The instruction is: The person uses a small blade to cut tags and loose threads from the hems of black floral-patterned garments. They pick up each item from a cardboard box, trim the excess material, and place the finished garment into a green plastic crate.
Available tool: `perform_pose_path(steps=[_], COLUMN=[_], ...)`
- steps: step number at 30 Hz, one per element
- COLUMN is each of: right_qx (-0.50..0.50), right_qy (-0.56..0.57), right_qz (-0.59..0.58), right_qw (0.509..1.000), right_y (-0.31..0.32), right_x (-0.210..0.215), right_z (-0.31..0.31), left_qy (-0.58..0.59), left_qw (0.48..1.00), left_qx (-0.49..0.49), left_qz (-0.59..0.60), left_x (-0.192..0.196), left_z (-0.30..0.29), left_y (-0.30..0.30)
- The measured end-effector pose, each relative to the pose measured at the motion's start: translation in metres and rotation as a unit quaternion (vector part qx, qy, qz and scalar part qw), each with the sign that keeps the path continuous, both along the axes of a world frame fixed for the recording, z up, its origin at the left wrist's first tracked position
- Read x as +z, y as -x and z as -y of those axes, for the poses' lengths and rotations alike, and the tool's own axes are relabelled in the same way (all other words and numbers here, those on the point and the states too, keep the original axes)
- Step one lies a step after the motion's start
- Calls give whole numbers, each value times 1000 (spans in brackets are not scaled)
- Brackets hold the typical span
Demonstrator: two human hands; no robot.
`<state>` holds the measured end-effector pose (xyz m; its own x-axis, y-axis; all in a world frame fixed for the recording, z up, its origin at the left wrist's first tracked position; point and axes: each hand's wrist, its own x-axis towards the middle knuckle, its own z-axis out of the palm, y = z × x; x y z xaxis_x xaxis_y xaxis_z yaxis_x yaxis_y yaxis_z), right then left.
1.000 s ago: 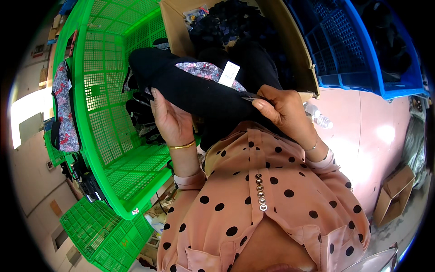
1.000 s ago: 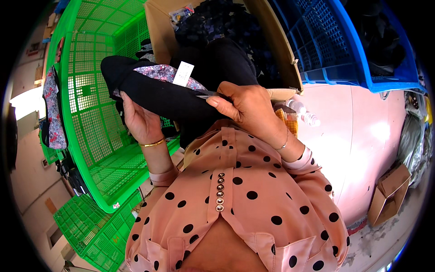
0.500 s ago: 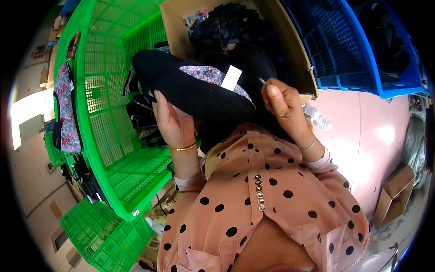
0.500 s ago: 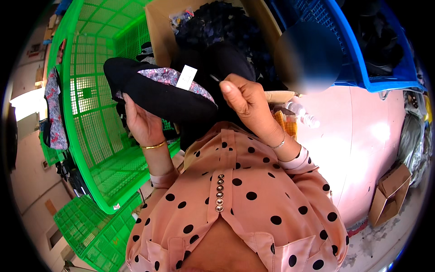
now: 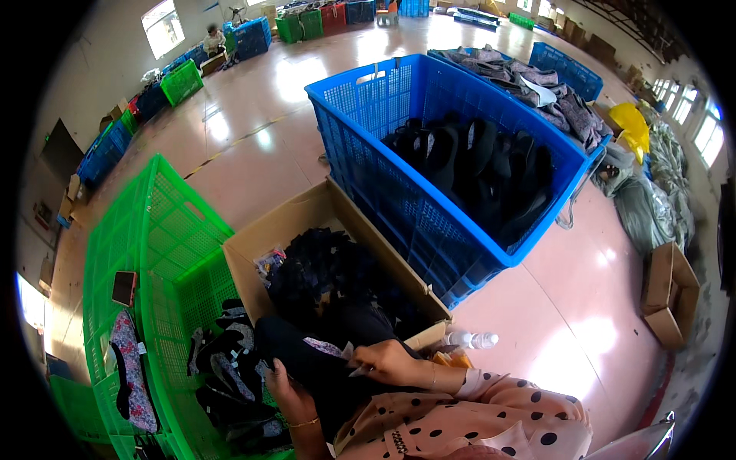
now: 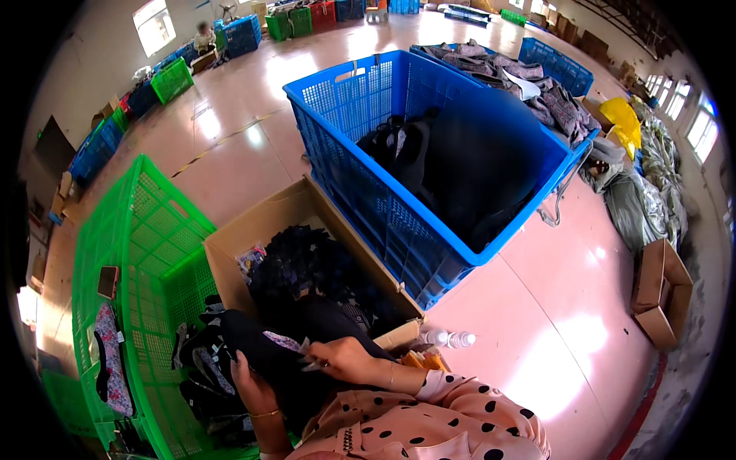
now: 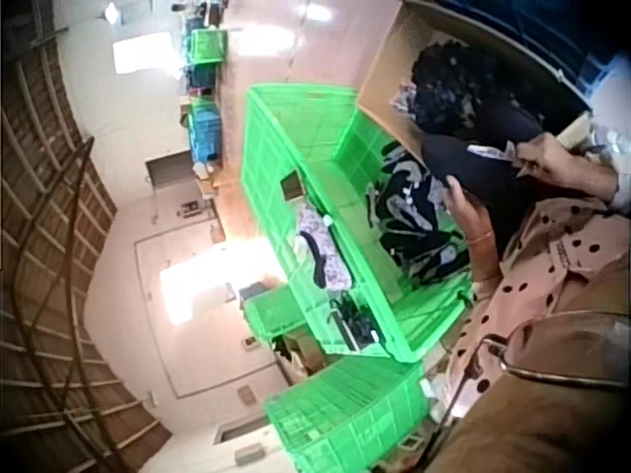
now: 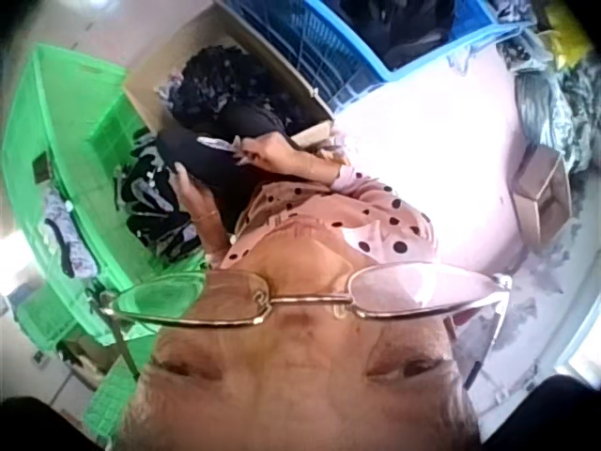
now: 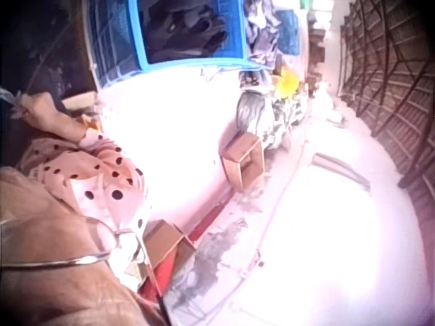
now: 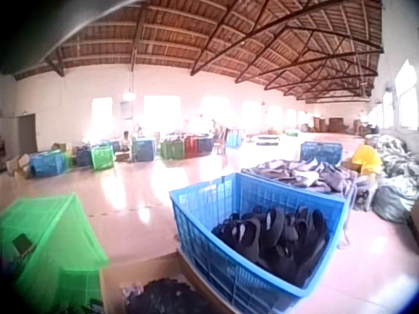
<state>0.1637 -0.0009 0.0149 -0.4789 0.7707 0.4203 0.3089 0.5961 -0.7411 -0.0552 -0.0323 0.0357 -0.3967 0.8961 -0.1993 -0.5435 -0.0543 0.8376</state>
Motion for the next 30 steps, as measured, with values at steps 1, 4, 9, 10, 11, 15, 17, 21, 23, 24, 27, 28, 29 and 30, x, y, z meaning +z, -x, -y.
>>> perform_pose_path(steps=[1,4,9,10,11,15,17,21,23,24,27,28,29,30], right_qx=[-13,-55,-2,5,20,-31,-83,-116,-71,-76,-44,-23,-30,-37], right_qy=[47,31,-11,-25,4,257,303,365,407,409,408,430,441,448], right_qz=[-32,-37,78,103,56,-151,-122,-96,-65,-53,-70,-59,-43,-27], right_qw=[998,997,997,994,998,954,942,919,908,908,909,900,896,893], right_y=[-1,-7,9,8,4,6,6,9,3,8,14,7,9,12], right_x=[-1,13,15,9,5,1,-14,-26,-44,-41,-53,-61,-58,-52], right_z=[0,-4,3,2,-1,-12,-22,-17,-12,-9,0,-3,-1,-1], left_qy=[9,15,40,48,56,79,85,156,176,225,297,342,393,440], left_qw=[1000,1000,999,998,998,982,948,857,852,814,801,798,789,780], left_qx=[7,-14,-29,-16,-2,101,120,50,30,16,-5,-21,-29,-36], left_qz=[4,5,-16,-24,-32,-142,-283,-489,-492,-535,-520,-496,-471,-444], left_x=[4,9,3,3,5,6,-11,-45,-56,-64,-102,-106,-101,-99], left_z=[-1,-3,0,0,-1,16,32,71,92,105,159,171,181,193], left_y=[-4,-6,-14,-12,-11,27,57,87,92,100,117,116,112,110])
